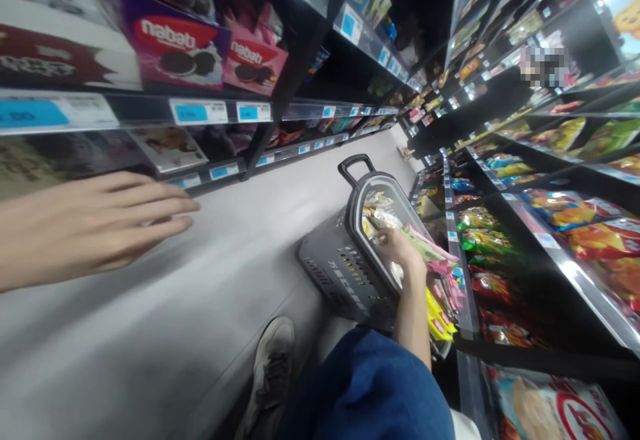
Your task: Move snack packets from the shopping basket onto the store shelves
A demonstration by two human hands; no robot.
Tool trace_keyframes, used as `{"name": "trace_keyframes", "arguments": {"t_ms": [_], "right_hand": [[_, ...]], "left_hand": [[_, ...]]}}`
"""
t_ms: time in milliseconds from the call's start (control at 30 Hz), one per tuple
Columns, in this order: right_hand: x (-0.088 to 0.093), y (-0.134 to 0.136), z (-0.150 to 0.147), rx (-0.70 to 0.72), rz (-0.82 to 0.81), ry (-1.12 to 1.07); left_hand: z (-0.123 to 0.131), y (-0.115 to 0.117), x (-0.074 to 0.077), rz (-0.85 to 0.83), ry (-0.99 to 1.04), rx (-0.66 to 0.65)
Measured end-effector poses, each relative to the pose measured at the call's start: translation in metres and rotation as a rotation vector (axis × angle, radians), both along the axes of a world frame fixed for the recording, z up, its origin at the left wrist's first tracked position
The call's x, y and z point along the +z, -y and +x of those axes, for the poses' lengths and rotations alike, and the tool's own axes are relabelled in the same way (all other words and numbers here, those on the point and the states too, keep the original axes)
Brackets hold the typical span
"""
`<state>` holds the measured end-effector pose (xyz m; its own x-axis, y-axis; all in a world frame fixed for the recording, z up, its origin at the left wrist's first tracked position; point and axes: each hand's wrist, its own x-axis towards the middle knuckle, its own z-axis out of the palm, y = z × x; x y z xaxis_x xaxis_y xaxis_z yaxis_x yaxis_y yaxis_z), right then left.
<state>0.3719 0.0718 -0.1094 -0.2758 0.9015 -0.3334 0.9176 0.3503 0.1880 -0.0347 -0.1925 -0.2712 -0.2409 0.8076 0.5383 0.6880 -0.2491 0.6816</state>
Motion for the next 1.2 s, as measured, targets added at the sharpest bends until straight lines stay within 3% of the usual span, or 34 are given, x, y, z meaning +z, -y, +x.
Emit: {"name": "trace_keyframes", "arguments": {"t_ms": [67,167,367,567,667,767,867,933,1033,1133,1200], "right_hand": [[-0.003,-0.001,-0.002,0.087,0.010,-0.040],[-0.008,-0.001,-0.006,0.198,0.000,-0.043],[-0.009,0.000,-0.012,0.112,-0.061,0.136],[-0.009,0.000,-0.011,0.121,-0.064,0.074],[-0.005,0.001,-0.007,0.082,0.031,-0.052],[0.008,0.005,0.000,0.056,0.187,-0.165],[0.033,0.015,0.006,0.052,0.405,-0.311],[0.055,0.028,0.004,0.092,0.585,-0.491],[0.087,0.051,-0.022,0.232,0.763,-0.859],[0.093,0.075,-0.077,0.403,0.583,-1.133],[0.072,0.091,-0.120,0.459,0.280,-1.251]], "left_hand": [[-0.007,0.000,-0.011,-0.094,-0.095,-0.141],[-0.012,0.001,-0.015,-0.135,-0.093,-0.119],[-0.005,0.001,-0.007,-0.173,0.002,-0.092],[-0.002,0.001,-0.017,-0.013,-0.218,-0.225],[0.005,0.008,-0.011,0.078,-0.334,-0.262],[0.013,0.019,0.001,-0.020,-0.519,-0.234],[0.018,0.026,0.011,-0.105,-0.665,-0.208],[0.022,0.028,0.018,-0.145,-0.586,-0.175],[0.030,0.025,0.029,-0.252,-0.269,-0.129],[0.036,0.017,0.040,-0.409,0.196,-0.171],[0.040,0.012,0.042,-0.425,0.522,-0.246]]}}
